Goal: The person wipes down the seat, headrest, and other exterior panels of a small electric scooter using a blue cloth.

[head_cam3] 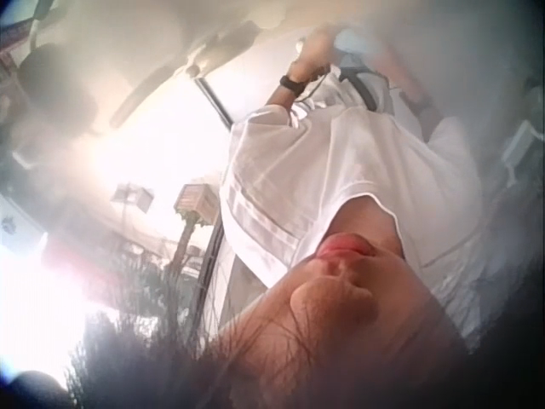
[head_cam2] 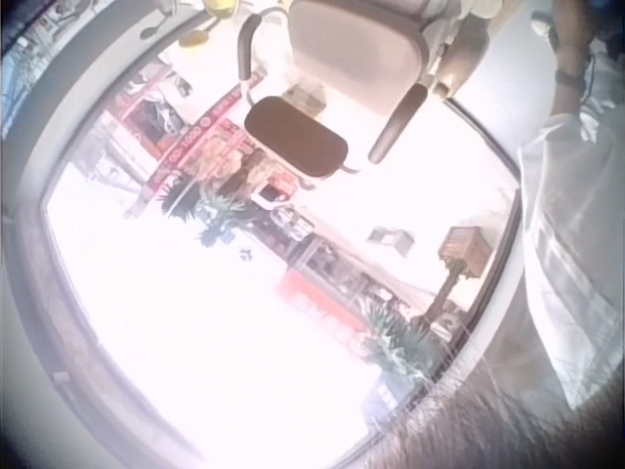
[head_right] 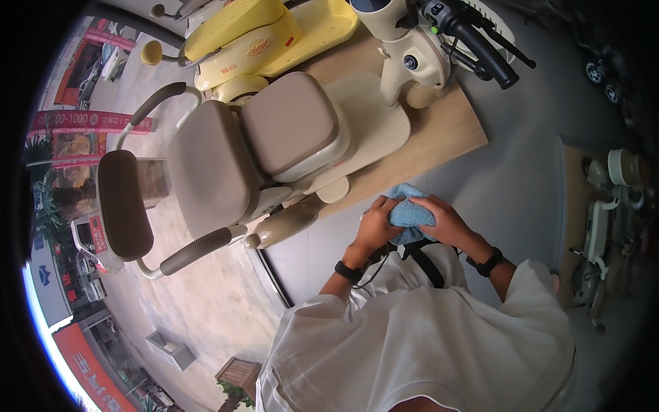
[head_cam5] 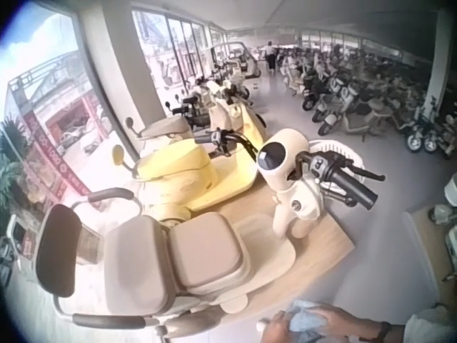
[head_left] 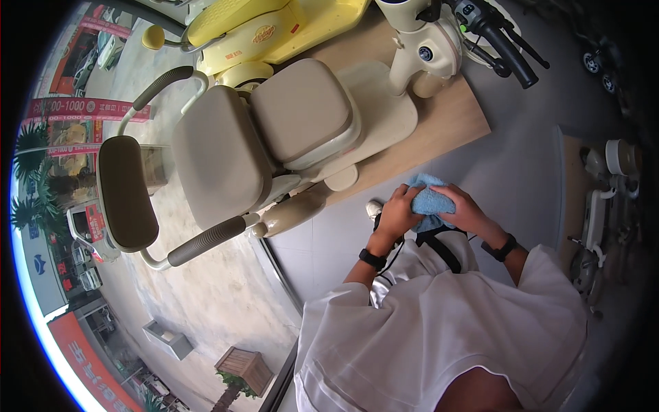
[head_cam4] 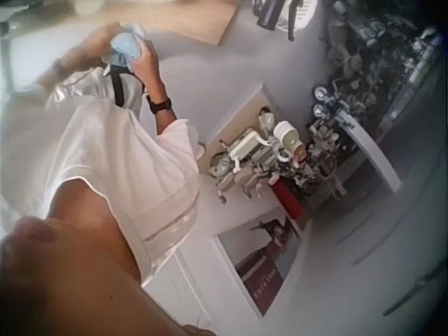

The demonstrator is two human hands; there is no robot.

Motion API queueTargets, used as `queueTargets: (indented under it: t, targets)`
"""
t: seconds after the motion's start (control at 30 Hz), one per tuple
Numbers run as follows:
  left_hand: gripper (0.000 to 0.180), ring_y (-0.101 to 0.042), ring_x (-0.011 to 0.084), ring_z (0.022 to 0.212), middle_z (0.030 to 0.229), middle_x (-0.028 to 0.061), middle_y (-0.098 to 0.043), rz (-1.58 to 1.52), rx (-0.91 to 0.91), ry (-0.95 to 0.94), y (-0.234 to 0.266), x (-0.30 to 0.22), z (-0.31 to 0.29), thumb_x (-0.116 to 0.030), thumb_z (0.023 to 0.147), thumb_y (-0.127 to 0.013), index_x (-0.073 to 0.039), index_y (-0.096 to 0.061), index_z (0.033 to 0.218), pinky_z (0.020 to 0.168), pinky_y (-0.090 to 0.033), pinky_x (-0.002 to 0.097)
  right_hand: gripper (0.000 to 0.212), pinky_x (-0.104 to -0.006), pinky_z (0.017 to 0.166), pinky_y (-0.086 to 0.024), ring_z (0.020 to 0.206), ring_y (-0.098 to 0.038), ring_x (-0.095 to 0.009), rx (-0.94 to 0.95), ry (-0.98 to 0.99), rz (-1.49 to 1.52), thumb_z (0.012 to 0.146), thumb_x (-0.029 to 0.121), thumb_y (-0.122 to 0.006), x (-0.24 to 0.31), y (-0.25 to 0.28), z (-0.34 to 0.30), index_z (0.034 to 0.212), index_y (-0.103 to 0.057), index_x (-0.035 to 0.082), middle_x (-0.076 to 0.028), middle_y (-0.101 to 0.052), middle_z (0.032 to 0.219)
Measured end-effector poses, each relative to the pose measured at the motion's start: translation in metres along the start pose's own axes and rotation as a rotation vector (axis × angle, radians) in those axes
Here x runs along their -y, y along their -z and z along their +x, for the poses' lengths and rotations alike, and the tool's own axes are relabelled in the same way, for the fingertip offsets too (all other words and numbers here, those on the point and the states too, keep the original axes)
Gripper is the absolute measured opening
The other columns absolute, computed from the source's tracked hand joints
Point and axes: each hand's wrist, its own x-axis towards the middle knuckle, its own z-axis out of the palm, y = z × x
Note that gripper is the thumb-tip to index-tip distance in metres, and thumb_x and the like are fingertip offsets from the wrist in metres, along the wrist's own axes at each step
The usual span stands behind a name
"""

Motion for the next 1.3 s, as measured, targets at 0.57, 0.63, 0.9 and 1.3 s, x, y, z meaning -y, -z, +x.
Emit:
queueTargets:
  t: [0.57, 0.63, 0.9, 1.3]
  targets:
    - [0.078, -0.042, 0.0457, 0.129, 0.135, 0.0224, -0.046, 0.202, -0.757, -0.051, 0.149, 0.146, 0.089, 0.014, 0.064, -0.066, -0.012, -0.054, 0.137, 0.106, -0.039, 0.052, 0.053, -0.041, 0.096, -0.048, 0.112, -0.056, -0.036, -0.217, 0.349, 0.0, 0.087, 0.009, -0.064, 0.037, -0.111, 0.277, 0.138, -0.055, 0.013, -0.019, -0.053, 0.129]
    - [0.078, -0.039, 0.0457, 0.133, 0.138, 0.0229, -0.045, 0.302, -0.795, -0.032, 0.151, 0.178, 0.114, 0.013, 0.064, -0.067, -0.011, -0.052, 0.138, 0.108, -0.038, 0.0516, 0.053, -0.0416, 0.095, -0.048, 0.112, -0.056, -0.036, -0.32, 0.418, -0.199, 0.086, 0.009, -0.065, 0.008, -0.13, 0.312, 0.138, -0.056, 0.015, -0.018, -0.051, 0.131]
    - [0.077, -0.031, 0.0505, 0.136, 0.142, 0.0275, -0.04, 0.311, -0.522, 0.116, 0.147, 0.228, 0.137, -0.016, 0.071, -0.075, -0.004, -0.046, 0.141, 0.112, -0.028, 0.061, 0.062, -0.0491, 0.105, -0.041, 0.126, -0.045, -0.041, -0.217, 0.317, -0.245, 0.08, 0.015, -0.07, -0.051, -0.155, 0.355, 0.139, -0.052, 0.016, -0.021, -0.042, 0.141]
    - [0.072, -0.037, 0.0498, 0.131, 0.136, 0.0287, -0.044, 0.389, -0.501, 0.164, 0.231, 0.261, 0.244, -0.009, 0.074, -0.075, -0.001, -0.045, 0.139, 0.11, -0.034, 0.054, 0.058, -0.0466, 0.102, -0.045, 0.124, -0.048, -0.043, -0.175, 0.299, -0.16, 0.083, 0.01, -0.068, -0.036, -0.13, 0.498, 0.139, -0.052, 0.014, -0.022, -0.044, 0.139]
